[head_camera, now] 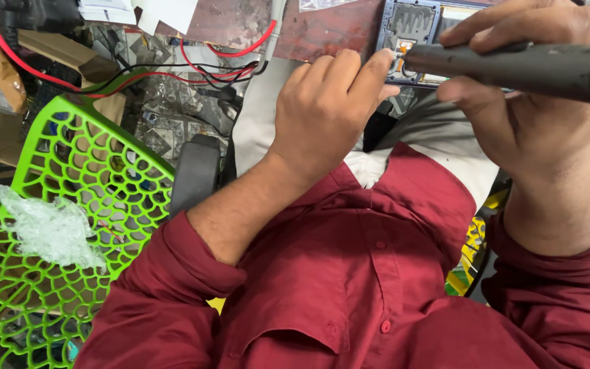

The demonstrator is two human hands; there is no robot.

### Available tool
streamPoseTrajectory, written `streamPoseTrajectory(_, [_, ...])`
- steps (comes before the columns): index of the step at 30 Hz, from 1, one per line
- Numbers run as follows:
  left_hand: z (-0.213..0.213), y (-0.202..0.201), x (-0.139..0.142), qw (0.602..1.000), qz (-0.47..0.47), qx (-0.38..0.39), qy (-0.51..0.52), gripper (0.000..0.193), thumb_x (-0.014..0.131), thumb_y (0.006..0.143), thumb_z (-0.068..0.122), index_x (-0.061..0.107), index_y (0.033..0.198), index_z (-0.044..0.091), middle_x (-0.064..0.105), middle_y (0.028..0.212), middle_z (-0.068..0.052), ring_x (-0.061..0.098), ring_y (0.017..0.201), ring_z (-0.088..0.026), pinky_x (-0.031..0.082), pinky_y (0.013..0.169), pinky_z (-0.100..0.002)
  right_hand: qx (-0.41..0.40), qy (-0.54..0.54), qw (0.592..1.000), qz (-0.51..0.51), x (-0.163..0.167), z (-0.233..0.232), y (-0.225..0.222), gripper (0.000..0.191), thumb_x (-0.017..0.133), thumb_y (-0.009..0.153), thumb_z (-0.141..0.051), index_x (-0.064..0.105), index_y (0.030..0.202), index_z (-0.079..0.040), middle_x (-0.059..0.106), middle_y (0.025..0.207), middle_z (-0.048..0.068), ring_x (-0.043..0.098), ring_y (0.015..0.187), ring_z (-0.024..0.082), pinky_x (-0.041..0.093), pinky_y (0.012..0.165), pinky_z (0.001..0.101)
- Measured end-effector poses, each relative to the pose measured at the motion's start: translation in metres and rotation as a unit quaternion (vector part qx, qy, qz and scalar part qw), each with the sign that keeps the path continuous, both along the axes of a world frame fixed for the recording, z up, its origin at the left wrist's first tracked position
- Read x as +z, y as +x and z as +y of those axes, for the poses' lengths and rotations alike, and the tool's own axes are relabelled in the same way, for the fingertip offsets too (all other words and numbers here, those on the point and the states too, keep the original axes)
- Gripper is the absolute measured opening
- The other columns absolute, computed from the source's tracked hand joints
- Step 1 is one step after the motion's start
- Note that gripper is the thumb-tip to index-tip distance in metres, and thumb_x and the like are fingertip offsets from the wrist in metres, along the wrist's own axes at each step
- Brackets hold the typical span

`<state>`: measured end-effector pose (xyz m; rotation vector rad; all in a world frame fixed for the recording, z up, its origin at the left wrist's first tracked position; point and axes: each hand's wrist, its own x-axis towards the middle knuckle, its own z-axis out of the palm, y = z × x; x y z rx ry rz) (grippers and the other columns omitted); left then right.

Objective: The person uses a soldering iron to work on the internal components of a disassembled smartphone. They repeatedly apply heat to small areas near the camera module and other connectors while holding the device steady with the other hand.

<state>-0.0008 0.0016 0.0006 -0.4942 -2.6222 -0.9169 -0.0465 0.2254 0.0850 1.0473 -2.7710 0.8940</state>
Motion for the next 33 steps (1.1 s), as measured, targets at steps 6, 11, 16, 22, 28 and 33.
streamPoseTrajectory(6, [0.005,0.0,0.002,1.0,-0.001,0.001,0.008,0.038,0.077,0.1,0.034,0.065,0.127,0.011,0.05,0.091,-0.001,0.056,0.082,-0.019,0.045,0.074,-0.037,0.013,-0.041,0.999,-0.026,-0.006,0.013,0.001,0.04,0.082,0.107,-0.023,0.053,0.121,0.001,0.075,0.117,0.015,0.073,0.103,0.022,0.05,0.087,0.0272])
streamPoseTrajectory(11, [0.002,0.0,0.002,1.0,0.0,0.002,0.004,0.036,0.077,0.1,0.034,0.065,0.126,0.011,0.049,0.09,-0.001,0.056,0.082,-0.019,0.045,0.073,-0.037,0.022,-0.045,0.998,-0.031,-0.011,0.014,0.001,0.037,0.08,0.11,-0.022,0.052,0.12,0.0,0.076,0.12,0.014,0.072,0.104,0.02,0.05,0.088,0.0261])
streamPoseTrajectory(16, [0.001,0.0,0.002,1.0,0.0,0.006,-0.002,0.037,0.077,0.1,0.034,0.064,0.126,0.011,0.05,0.09,-0.001,0.056,0.082,-0.019,0.045,0.073,-0.037,0.03,-0.029,0.999,-0.026,-0.008,0.011,-0.001,0.037,0.081,0.109,-0.023,0.054,0.122,-0.002,0.077,0.121,0.013,0.07,0.103,0.02,0.049,0.089,0.0283])
streamPoseTrajectory(22, [0.002,0.0,0.0,1.0,0.005,0.009,-0.004,0.036,0.074,0.102,0.036,0.065,0.125,0.01,0.05,0.089,-0.002,0.057,0.081,-0.019,0.046,0.073,-0.037,0.028,-0.064,0.997,-0.022,-0.017,0.009,0.0,0.036,0.075,0.113,-0.026,0.053,0.122,0.001,0.074,0.117,0.014,0.069,0.099,0.02,0.053,0.089,0.0296])
streamPoseTrajectory(28, [-0.004,-0.003,0.019,1.0,0.009,0.01,-0.001,0.036,0.076,0.098,0.034,0.066,0.123,0.01,0.052,0.088,-0.003,0.057,0.08,-0.022,0.047,0.072,-0.039,-0.082,-0.295,0.952,-0.007,-0.029,0.016,0.006,0.04,0.068,0.115,-0.031,0.053,0.118,0.006,0.072,0.11,0.015,0.069,0.093,0.02,0.06,0.087,0.031])
streamPoseTrajectory(33, [-0.001,-0.004,0.027,1.0,0.006,0.006,0.007,0.038,0.078,0.096,0.032,0.066,0.123,0.009,0.052,0.087,-0.004,0.058,0.08,-0.023,0.047,0.072,-0.039,-0.267,-0.444,0.853,0.059,-0.056,0.049,-0.019,0.038,0.063,0.117,-0.027,0.054,0.105,0.008,0.067,0.098,0.014,0.062,0.083,0.019,0.059,0.082,0.0335])
